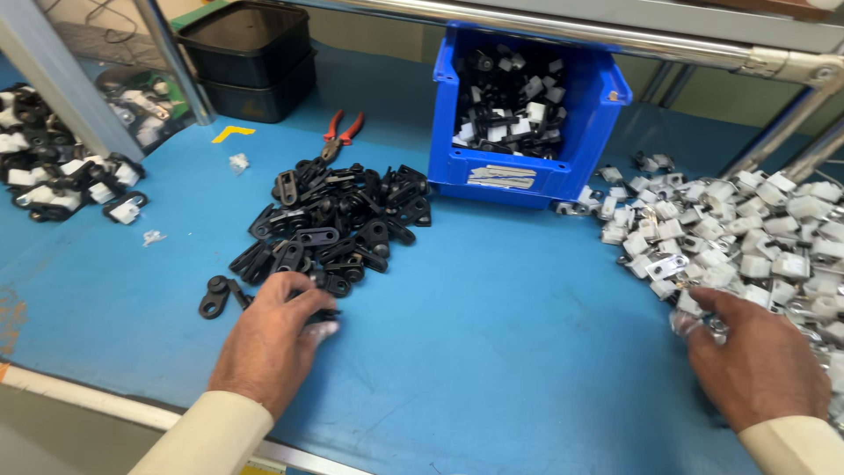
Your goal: The person picks a black plastic bracket and a white plastic part from the workbench, presses the white part onto the bracket by hand, and drops the assembled piece into a blue bin, repeating this cycle with new parts. The person occasionally sets finished pieces aside before placing them in the bin.
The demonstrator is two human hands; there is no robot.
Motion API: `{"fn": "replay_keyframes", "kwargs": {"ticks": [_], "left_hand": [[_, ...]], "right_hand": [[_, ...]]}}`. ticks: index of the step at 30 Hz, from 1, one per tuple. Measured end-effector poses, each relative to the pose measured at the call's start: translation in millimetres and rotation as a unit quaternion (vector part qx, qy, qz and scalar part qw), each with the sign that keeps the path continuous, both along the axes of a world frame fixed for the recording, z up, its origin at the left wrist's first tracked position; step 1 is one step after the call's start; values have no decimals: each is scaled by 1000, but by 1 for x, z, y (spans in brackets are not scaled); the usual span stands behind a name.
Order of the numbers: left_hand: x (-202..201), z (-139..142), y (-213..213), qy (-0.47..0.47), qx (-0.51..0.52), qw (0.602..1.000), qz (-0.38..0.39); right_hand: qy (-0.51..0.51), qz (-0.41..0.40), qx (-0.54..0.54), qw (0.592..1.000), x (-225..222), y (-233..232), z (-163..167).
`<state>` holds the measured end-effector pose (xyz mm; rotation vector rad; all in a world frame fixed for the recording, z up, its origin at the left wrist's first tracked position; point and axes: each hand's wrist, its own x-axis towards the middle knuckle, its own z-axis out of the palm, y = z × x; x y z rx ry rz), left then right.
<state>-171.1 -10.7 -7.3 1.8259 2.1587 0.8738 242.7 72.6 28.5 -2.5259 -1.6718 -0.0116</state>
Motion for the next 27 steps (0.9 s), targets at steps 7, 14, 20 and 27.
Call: {"fn": "replay_keyframes", "kwargs": {"ticks": [7, 14, 20, 27], "left_hand": [[84, -3, 28, -191, 0, 957, -219], [115, 14, 19, -221, -108, 957, -152], [114, 18, 18, -232, -153, 958, -76], [115, 31, 16, -179, -161, 969, -55]], "right_hand": [[267, 156, 86, 947, 13, 7, -35], [105, 157, 44, 981, 10, 51, -21], [186, 195, 40, 962, -17, 30, -32], [76, 132, -15, 988, -35, 0, -24]]}}
